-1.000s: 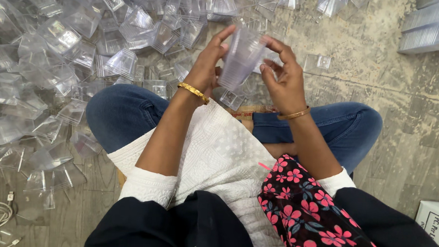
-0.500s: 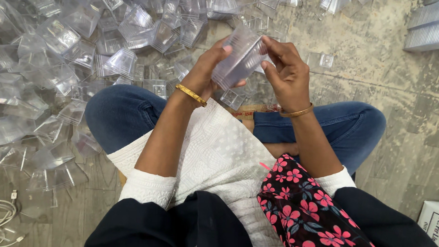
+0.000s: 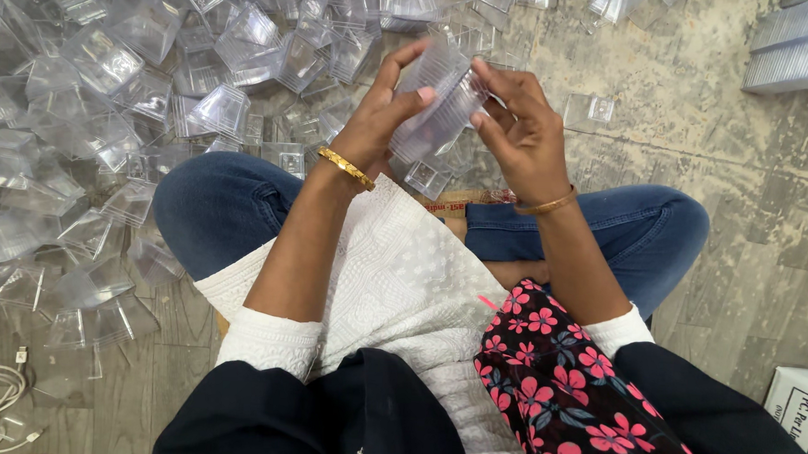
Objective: The person sits cross-legged on the floor among scattered clear plastic cups and repeatedly picks up cups one at a time, fitting them together to build nested stacks, occasionally gathering loose cups from the pile and setting completed stacks aside.
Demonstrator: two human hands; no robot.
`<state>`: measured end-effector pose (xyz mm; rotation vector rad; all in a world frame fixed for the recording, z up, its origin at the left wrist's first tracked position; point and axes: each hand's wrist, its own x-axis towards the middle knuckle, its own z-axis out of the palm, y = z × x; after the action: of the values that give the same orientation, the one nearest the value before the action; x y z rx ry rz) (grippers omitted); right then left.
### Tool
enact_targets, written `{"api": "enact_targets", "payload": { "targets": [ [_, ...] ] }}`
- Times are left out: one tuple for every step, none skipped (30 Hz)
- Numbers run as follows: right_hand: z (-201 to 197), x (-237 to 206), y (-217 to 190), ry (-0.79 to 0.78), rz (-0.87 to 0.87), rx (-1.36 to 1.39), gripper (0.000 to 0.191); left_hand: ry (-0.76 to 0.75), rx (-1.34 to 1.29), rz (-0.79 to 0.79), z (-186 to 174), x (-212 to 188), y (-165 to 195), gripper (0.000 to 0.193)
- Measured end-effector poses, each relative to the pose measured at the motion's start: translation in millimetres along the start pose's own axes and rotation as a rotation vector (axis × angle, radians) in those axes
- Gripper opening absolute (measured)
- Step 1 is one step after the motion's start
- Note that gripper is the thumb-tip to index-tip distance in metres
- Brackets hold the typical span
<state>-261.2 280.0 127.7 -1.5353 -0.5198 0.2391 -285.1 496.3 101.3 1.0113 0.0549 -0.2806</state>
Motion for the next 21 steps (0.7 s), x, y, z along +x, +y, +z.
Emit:
{"api": "enact_targets", "payload": {
  "targets": [
    [3, 2, 0, 0.068, 0.004, -0.009, 0.048, -0.010, 0.026, 0.045, 0, 0, -1, 0.072],
    [8, 3, 1, 0.136, 0.007, -0.017, 0.049, -0.021, 0.052, 0.091, 1, 1, -2, 0.076],
    [12, 4, 1, 0.203, 0.008, -0.024, 0.051, 0.021, 0.077, 0.139, 2, 1, -3, 0.073],
    [18, 4, 2, 0.251, 0.141, 0.063, 0.057, 0.063, 0.101, 0.184, 2, 2, -5, 0.069],
    [23, 2, 2, 0.299, 0.275, 0.148, 0.063, 0.104, 0.124, 0.229, 3, 3, -7, 0.065],
    [28, 0, 3, 0.343, 0.408, 0.234, 0.069, 0.132, 0.116, 0.233, 3, 5, -9, 0.064],
    [32, -2, 4, 0.288, 0.381, 0.216, 0.073, 0.162, 0.108, 0.239, 2, 7, -11, 0.064],
    [35, -4, 5, 0.233, 0.356, 0.199, 0.078, 0.194, 0.099, 0.242, 1, 8, -13, 0.063],
    [36, -6, 7, 0.180, 0.334, 0.183, 0.082, 0.204, 0.144, 0.286, 0, 9, -15, 0.062],
    [34, -8, 9, 0.184, 0.371, 0.156, 0.081, 0.214, 0.187, 0.328, -1, 10, -17, 0.060],
    [31, -9, 11, 0.188, 0.406, 0.127, 0.079, 0.222, 0.229, 0.372, -3, 10, -18, 0.059],
    [27, -11, 14, 0.190, 0.437, 0.098, 0.078, 0.248, 0.208, 0.386, -5, 11, -17, 0.060],
    [21, -14, 17, 0.158, 0.438, 0.070, 0.080, 0.275, 0.188, 0.401, -8, 12, -17, 0.061],
    [14, -19, 19, 0.127, 0.442, 0.043, 0.082, 0.304, 0.169, 0.413, -11, 12, -16, 0.062],
    [9, -25, 22, 0.096, 0.447, 0.015, 0.083, 0.318, 0.138, 0.450, -14, 12, -14, 0.062],
    [6, -32, 25, 0.093, 0.404, -0.025, 0.086, 0.330, 0.106, 0.491, -18, 12, -12, 0.061],
    [4, -40, 29, 0.089, 0.358, -0.067, 0.089, 0.341, 0.073, 0.532, -20, 13, -10, 0.061],
    [4, -49, 33, 0.086, 0.315, -0.108, 0.092, 0.334, -0.027, 0.493, -22, 13, -10, 0.064],
    [7, -58, 38, 0.056, 0.287, -0.221, 0.087, 0.327, -0.127, 0.449, -24, 12, -9, 0.068],
    [13, -67, 43, 0.024, 0.257, -0.333, 0.082, 0.319, -0.226, 0.406, -25, 12, -9, 0.071],
    [17, -71, 48, -0.008, 0.225, -0.444, 0.077, 0.291, -0.282, 0.384, -25, 12, -9, 0.071]
  ]
}}
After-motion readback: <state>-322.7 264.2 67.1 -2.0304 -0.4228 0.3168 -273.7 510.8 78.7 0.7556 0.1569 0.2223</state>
